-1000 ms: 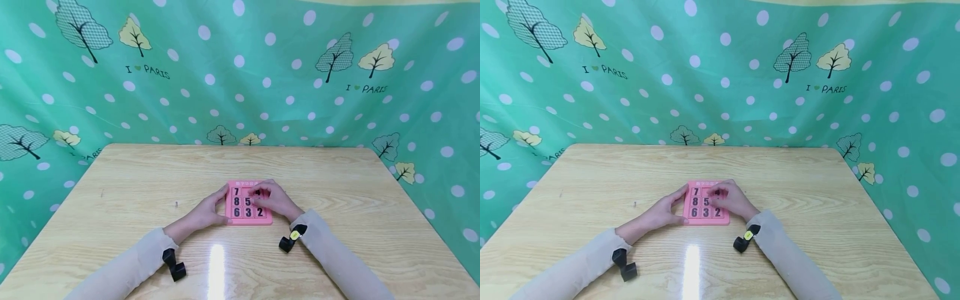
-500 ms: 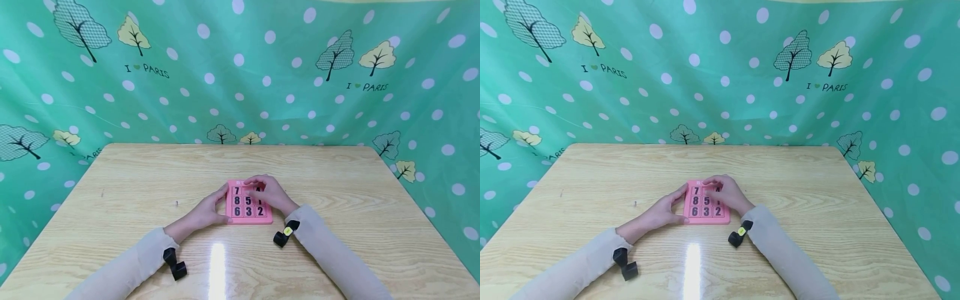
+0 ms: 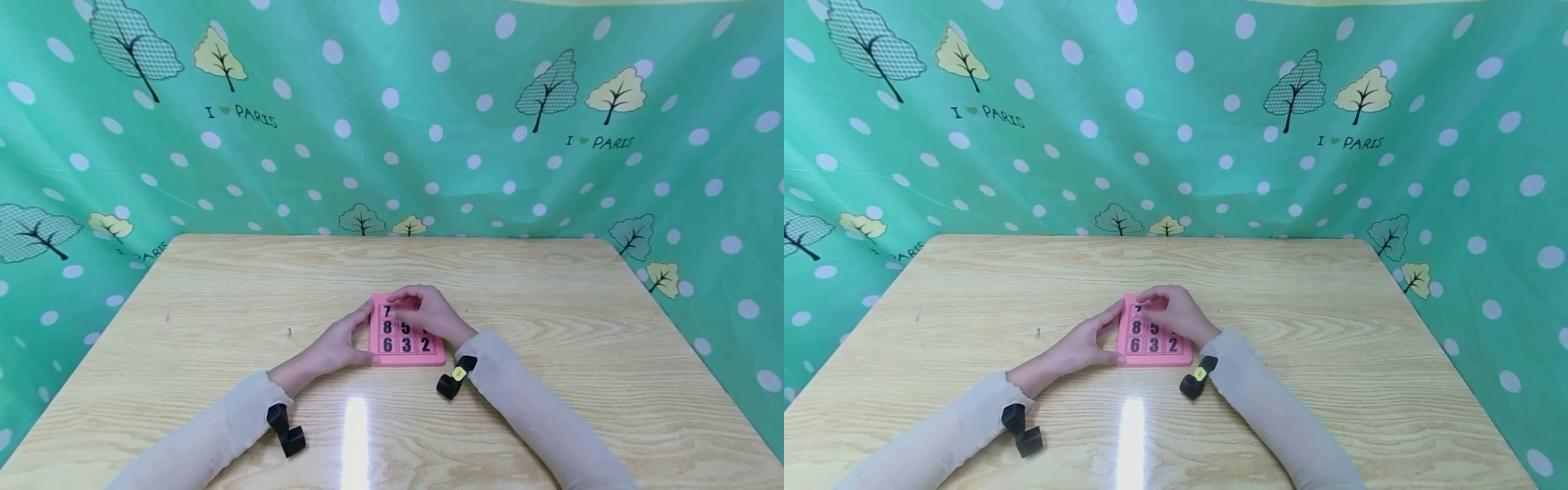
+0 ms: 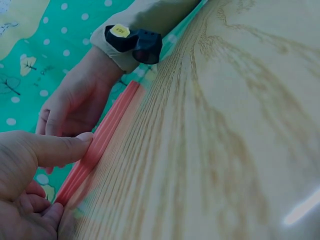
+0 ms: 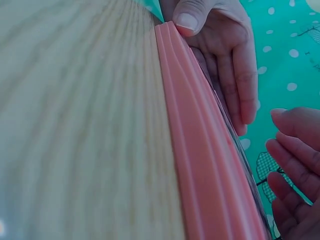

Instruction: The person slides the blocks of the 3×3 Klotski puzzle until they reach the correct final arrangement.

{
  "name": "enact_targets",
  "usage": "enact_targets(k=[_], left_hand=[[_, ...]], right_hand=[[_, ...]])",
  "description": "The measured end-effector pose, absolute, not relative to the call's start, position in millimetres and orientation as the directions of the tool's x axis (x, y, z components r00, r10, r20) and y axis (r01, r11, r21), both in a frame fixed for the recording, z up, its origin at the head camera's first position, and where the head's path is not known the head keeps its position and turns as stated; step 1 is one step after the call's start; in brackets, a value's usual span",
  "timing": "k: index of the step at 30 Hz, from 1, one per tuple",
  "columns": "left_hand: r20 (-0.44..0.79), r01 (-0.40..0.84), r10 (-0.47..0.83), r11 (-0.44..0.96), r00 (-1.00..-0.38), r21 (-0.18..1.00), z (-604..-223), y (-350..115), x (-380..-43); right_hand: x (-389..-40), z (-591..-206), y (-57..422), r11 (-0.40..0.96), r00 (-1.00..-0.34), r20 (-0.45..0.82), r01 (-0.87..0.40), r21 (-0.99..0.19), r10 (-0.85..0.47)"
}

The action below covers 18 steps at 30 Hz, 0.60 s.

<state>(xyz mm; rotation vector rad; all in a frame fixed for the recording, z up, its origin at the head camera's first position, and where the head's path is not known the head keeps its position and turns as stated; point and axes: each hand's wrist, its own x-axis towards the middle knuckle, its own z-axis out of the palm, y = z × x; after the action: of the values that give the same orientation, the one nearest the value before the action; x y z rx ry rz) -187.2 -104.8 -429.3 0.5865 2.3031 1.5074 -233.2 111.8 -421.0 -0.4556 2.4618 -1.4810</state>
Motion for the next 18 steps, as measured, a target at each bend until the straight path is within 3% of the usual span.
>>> enact_targets(k=[18], left_hand=[[-0.059, 0.15, 0.507, 0.362, -0.86, 0.92, -418.2, -100.5, -183.2]], right_hand=[[-239.9, -428.4, 103.8, 0.435, -0.917, -0.026, -0.164, -0.885, -0.399]])
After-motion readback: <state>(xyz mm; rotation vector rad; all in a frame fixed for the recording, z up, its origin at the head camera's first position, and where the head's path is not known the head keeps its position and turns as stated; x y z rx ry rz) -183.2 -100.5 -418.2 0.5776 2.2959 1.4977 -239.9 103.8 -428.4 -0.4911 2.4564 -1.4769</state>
